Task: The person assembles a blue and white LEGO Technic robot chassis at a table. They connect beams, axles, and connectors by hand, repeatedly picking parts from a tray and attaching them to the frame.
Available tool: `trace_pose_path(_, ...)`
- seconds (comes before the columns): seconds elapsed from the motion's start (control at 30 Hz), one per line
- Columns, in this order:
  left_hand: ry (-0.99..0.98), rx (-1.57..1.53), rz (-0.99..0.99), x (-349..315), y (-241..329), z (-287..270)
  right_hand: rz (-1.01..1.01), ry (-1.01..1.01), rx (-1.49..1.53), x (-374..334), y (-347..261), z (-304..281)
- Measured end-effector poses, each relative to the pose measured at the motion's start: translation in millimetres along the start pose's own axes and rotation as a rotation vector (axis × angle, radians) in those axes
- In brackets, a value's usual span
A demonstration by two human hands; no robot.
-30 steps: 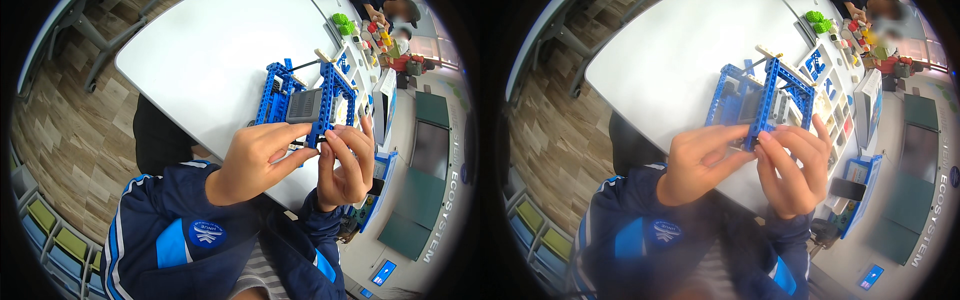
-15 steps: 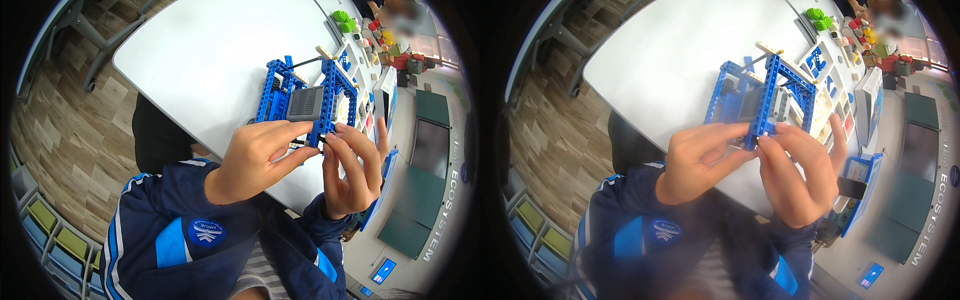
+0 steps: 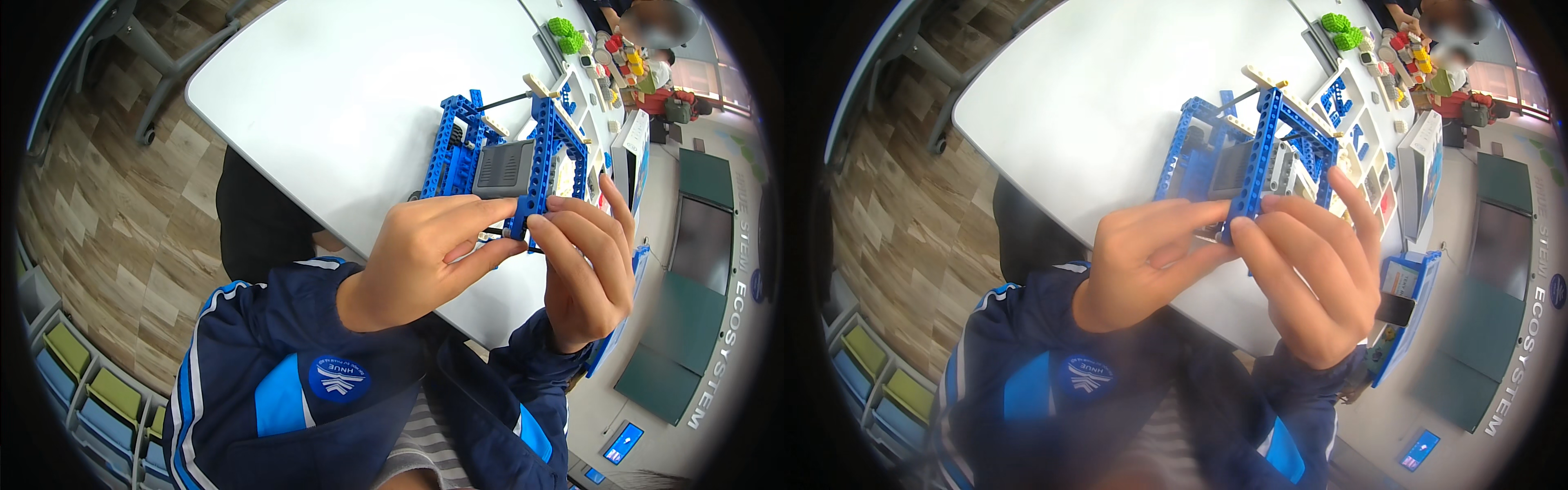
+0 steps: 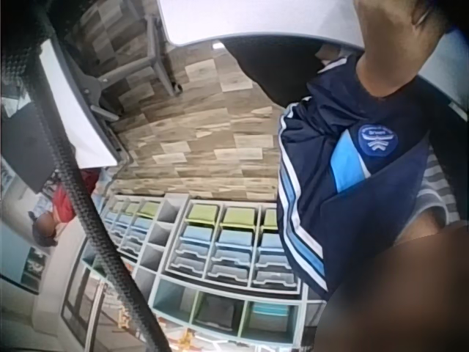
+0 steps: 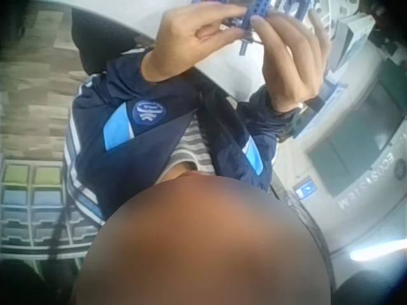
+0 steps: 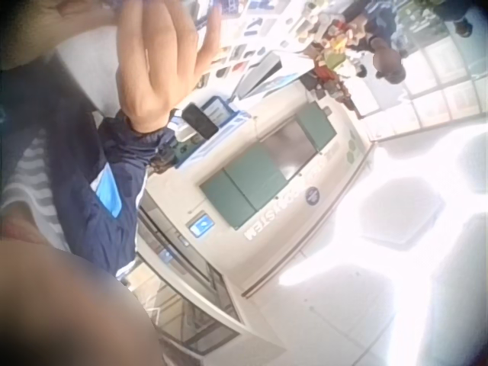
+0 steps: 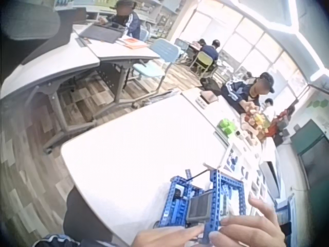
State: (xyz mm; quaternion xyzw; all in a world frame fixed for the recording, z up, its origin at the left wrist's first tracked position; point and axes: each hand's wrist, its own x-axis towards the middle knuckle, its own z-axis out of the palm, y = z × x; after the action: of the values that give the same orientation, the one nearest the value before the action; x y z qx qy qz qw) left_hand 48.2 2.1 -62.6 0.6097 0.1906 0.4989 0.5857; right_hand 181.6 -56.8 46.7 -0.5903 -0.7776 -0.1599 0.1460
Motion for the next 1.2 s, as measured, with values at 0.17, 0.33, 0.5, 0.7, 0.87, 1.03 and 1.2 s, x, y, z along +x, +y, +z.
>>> trace_pose_path(0.17,-0.012,-0.024,-0.008,-0.1,0.4,0.3,-0.013,0.071,0.0,-4.2,2.8,7.5)
trace_pose_path(0.33,-0.032,-0.007,-0.008,0.4,1.4,-1.1,-0.021,0.103,0.032,-10.2,4.3,12.5)
trace_pose_path(0.5,-0.032,-0.021,-0.002,0.2,1.0,-0.1,-0.004,0.151,0.069,-15.9,4.0,18.5)
trace_pose_path(0.7,-0.02,-0.028,-0.026,-0.8,0.5,1.5,0.02,0.181,0.069,-19.8,1.5,21.3)
trace_pose_path(0.87,-0.014,-0.036,-0.033,-1.9,0.3,0.9,0.029,0.186,0.07,-22.0,-0.2,23.3)
trace_pose_path(1.03,0.008,-0.067,-0.035,-2.9,-0.5,3.5,0.021,0.181,0.023,-29.2,-1.9,25.6)
trace_pose_path(1.2,0.005,-0.064,-0.054,-2.4,0.5,2.4,0.058,0.186,0.007,-34.9,-4.7,29.9)
